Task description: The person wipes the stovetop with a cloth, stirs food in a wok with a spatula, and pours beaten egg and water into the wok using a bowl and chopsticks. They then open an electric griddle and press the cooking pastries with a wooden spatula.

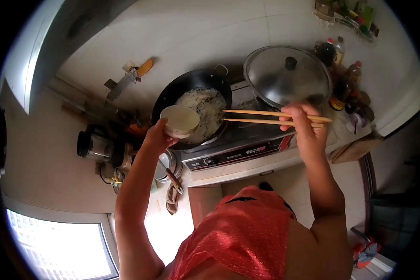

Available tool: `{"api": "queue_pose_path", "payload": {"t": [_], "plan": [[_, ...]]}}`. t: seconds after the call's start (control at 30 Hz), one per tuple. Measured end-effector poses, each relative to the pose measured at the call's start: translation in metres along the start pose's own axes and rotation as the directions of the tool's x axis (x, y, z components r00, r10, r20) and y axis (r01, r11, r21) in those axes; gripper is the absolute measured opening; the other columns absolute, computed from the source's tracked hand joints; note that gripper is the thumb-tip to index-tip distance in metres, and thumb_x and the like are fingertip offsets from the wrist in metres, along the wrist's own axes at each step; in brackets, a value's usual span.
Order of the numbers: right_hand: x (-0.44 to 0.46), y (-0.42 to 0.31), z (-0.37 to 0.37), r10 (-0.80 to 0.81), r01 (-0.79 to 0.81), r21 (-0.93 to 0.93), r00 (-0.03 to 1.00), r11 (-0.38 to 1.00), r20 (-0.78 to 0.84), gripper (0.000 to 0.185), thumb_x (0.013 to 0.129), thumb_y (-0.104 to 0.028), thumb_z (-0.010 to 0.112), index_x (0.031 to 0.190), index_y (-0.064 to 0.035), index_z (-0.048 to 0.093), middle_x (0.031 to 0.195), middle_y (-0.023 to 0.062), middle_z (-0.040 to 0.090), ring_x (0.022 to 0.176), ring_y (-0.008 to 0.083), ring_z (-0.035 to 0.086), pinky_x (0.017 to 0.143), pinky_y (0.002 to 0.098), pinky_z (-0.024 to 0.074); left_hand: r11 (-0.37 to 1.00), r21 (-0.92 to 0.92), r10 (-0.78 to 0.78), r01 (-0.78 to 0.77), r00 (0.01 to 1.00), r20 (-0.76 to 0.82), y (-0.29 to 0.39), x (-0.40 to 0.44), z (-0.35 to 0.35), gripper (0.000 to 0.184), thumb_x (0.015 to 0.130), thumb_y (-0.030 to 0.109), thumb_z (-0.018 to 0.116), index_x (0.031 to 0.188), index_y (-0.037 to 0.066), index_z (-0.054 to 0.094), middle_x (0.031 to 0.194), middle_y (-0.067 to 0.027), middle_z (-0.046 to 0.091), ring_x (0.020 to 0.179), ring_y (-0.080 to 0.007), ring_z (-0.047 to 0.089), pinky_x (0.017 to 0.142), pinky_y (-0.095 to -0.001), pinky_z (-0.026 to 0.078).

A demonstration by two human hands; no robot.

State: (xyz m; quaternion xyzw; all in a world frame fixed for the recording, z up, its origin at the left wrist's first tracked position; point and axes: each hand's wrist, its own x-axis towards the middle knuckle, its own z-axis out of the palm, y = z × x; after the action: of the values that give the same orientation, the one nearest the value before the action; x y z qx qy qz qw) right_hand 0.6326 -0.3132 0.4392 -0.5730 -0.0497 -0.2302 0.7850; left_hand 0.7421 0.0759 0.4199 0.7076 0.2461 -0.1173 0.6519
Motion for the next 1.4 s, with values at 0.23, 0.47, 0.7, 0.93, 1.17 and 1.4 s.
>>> {"api": "queue_pose_path", "payload": {"t": [0.23, 0.47, 0.7, 0.93, 1.17, 1.4], "plan": [[0.019, 0.015, -0.028, 0.024, -0.023, -0.059, 0.999, 0.998, 0.026, 0.016, 0.090, -0.011, 0.052, 0.087, 0.0021, 0.061, 0.088, 0.0089, 0.059, 0.073, 0.0137, 0.060, 0.058, 0.0243, 0.0513, 0.236, 0.963, 0.764, -0.129, 0.637, -0.102, 0.046, 0.007, 0.029, 0.069, 0.064, 0.040, 0.072, 0.118, 0.009, 0.041, 0.112, -0.0146, 0.052, 0.103, -0.0342, 0.053, 0.081, -0.0420, 0.048], [0.044, 0.046, 0.014, -0.031, 0.040, -0.017, 0.935, 0.999, 0.353, 0.009, 0.089, -0.004, 0.053, 0.090, 0.0020, 0.060, 0.091, 0.0085, 0.058, 0.073, 0.0118, 0.058, 0.062, 0.0231, 0.0511, -0.062, 0.977, 0.866, -0.203, 0.476, 0.154, 0.069, -0.026, 0.028, 0.072, 0.060, 0.035, 0.074, 0.120, 0.012, 0.041, 0.105, -0.0103, 0.053, 0.097, -0.0312, 0.055, 0.075, -0.0423, 0.050], [0.055, 0.106, 0.117, -0.145, 0.159, 0.033, 0.771, 0.987, 0.620, 0.008, 0.087, -0.005, 0.057, 0.088, 0.0006, 0.063, 0.088, 0.0064, 0.058, 0.065, 0.0107, 0.058, 0.056, 0.0222, 0.0484, -0.128, 0.942, 0.900, -0.310, 0.363, 0.241, 0.072, -0.048, 0.036, 0.075, 0.058, 0.033, 0.075, 0.121, 0.012, 0.041, 0.101, -0.0097, 0.053, 0.094, -0.0293, 0.056, 0.071, -0.0408, 0.051], [0.082, 0.139, 0.169, -0.413, 0.426, 0.075, 0.798, 0.902, 0.439, 0.013, 0.088, -0.015, 0.058, 0.088, -0.0048, 0.066, 0.082, 0.0057, 0.060, 0.068, 0.0103, 0.057, 0.058, 0.0227, 0.0475, -0.137, 0.917, 0.872, -0.376, 0.392, 0.291, 0.057, -0.062, 0.033, 0.074, 0.057, 0.030, 0.076, 0.120, 0.011, 0.042, 0.099, -0.0108, 0.053, 0.091, -0.0307, 0.057, 0.071, -0.0394, 0.051], [0.113, 0.073, 0.136, -0.168, 0.139, 0.124, 0.949, 0.982, 0.265, 0.026, 0.091, -0.025, 0.055, 0.094, -0.0006, 0.063, 0.090, 0.0055, 0.063, 0.075, 0.0105, 0.056, 0.069, 0.0233, 0.0475, 0.079, 0.896, 0.882, -0.437, 0.450, 0.142, 0.032, -0.067, 0.004, 0.071, 0.058, 0.027, 0.076, 0.119, 0.009, 0.043, 0.096, -0.0107, 0.054, 0.085, -0.0287, 0.058, 0.071, -0.0371, 0.051], [0.091, 0.117, 0.117, -0.223, 0.417, -0.277, 0.816, 0.866, 0.533, 0.011, 0.085, -0.013, 0.062, 0.089, -0.0035, 0.065, 0.086, 0.0082, 0.062, 0.077, 0.0152, 0.059, 0.067, 0.0257, 0.0476, 0.798, 0.262, 0.602, -0.544, 0.742, -0.295, 0.001, -0.077, -0.026, 0.053, 0.077, 0.024, 0.067, 0.117, 0.002, 0.041, 0.094, -0.0110, 0.057, 0.076, -0.0217, 0.060, 0.066, -0.0351, 0.053]]}}
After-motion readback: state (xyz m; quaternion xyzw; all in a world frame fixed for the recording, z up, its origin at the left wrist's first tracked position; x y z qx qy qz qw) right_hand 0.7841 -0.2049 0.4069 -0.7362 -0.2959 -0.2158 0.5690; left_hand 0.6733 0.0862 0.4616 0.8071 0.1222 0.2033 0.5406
